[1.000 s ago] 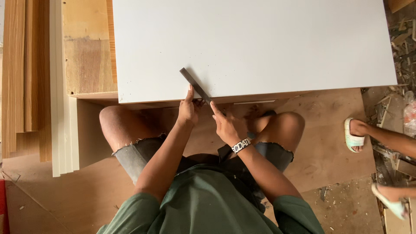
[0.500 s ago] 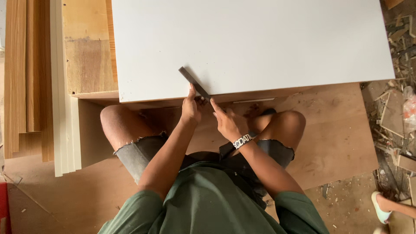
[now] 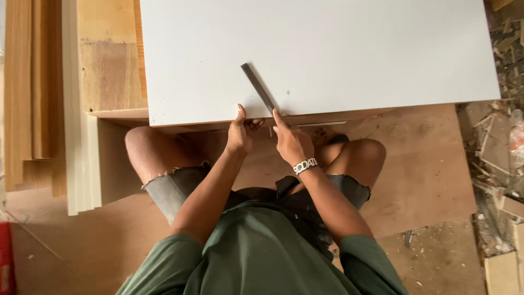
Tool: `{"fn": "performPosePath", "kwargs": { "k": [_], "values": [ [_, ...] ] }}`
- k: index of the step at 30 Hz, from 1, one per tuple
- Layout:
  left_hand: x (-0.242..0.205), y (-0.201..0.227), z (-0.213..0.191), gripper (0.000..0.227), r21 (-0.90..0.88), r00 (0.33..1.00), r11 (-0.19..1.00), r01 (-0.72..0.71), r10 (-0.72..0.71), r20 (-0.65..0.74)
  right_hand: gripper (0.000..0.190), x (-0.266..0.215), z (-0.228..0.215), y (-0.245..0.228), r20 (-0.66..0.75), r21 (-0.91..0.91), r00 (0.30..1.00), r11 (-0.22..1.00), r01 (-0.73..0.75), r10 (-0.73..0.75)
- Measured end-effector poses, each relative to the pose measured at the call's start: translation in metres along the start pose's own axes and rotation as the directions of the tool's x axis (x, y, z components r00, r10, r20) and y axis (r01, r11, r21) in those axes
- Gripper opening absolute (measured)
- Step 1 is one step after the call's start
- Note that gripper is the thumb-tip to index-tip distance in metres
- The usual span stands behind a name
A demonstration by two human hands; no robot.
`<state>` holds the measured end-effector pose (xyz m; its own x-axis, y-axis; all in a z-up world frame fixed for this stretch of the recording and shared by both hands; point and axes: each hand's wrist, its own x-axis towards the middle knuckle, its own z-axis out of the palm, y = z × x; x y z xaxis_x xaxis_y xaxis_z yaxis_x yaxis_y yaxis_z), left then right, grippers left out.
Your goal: The person cleans and smooths the edges of a white laminate wood panel using a metal file by hand while sitting on the floor of a workshop.
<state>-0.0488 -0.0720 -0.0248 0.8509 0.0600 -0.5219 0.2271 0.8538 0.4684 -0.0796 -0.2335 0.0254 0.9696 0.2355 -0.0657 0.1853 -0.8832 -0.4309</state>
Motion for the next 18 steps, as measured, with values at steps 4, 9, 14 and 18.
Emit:
{"fn": "performPosePath", "kwargs": {
  "k": [4,9,14,18],
  "values": [
    [0.03,-0.012,-0.024,0.064,0.024,1.0,1.0,0.015,-0.015,-0.009,0.059,-0.035,-0.014,0.0,0.159,0.441,0.984,0.885,-0.147,0.085],
    [0.012,-0.006,-0.012,0.065,-0.002,0.998,0.999,0.05,-0.05,-0.048,0.057,-0.042,-0.027,-0.001,0.065,0.019,0.998,1.0,0.007,-0.008],
    [-0.014,0.01,0.007,0.065,0.058,0.997,0.997,0.059,-0.056,-0.043,0.058,-0.005,0.002,0.01,0.063,0.25,0.996,0.966,-0.07,0.056],
    [-0.004,0.006,0.001,0.063,0.045,0.997,0.997,0.059,-0.056,-0.052,0.057,-0.059,-0.033,-0.009,0.076,0.029,0.996,0.999,-0.039,0.037]
  ]
}}
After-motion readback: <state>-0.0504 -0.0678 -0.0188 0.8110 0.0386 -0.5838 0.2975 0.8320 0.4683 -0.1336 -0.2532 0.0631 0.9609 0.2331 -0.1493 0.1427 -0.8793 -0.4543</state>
